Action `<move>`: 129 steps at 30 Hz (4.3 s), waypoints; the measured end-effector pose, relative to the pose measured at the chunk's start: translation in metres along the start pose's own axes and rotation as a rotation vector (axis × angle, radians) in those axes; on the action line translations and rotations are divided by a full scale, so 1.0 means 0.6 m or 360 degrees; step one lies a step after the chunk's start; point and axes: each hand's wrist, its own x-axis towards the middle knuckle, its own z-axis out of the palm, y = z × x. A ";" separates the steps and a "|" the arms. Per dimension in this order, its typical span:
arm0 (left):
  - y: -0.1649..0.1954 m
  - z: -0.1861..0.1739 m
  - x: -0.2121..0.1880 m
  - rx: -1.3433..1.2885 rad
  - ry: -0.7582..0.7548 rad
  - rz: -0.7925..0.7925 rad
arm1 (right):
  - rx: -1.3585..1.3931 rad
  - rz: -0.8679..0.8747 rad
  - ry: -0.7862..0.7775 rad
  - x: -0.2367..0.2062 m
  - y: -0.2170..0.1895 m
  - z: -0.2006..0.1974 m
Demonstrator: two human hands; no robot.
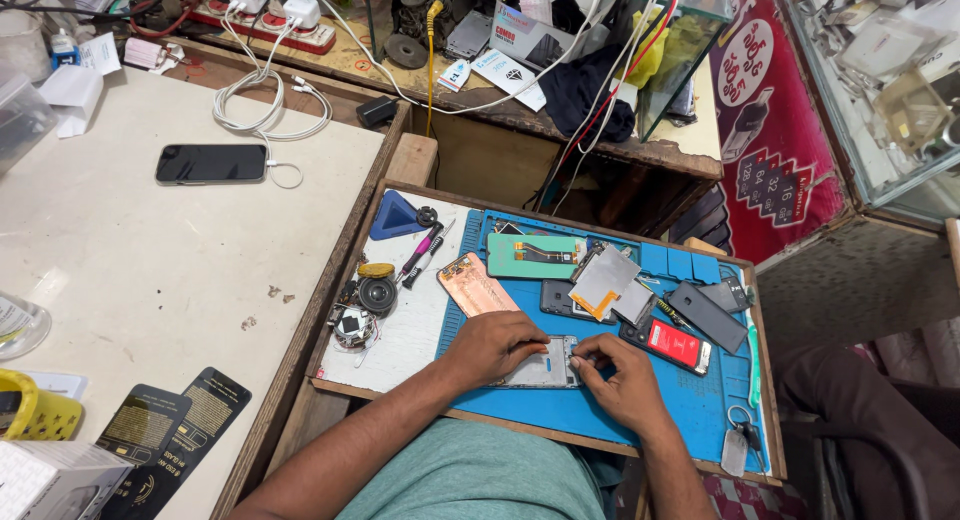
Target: The person disassembles a smartphone, removes the battery, and manipulates the internal frame and components on a workbench. They handle the battery, frame, and other parts, then reposition the frame and continue working on the device.
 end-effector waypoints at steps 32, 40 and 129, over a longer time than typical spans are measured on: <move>-0.002 0.006 -0.003 0.0035 -0.0056 -0.0104 | -0.0017 0.0023 -0.0005 -0.002 -0.009 -0.004; -0.006 0.009 -0.004 0.0062 -0.0074 -0.0122 | -0.0031 0.0037 -0.0014 -0.002 -0.011 -0.003; -0.046 0.000 0.010 0.0087 -0.0119 0.0088 | 0.0248 0.0069 0.0566 0.013 0.073 -0.003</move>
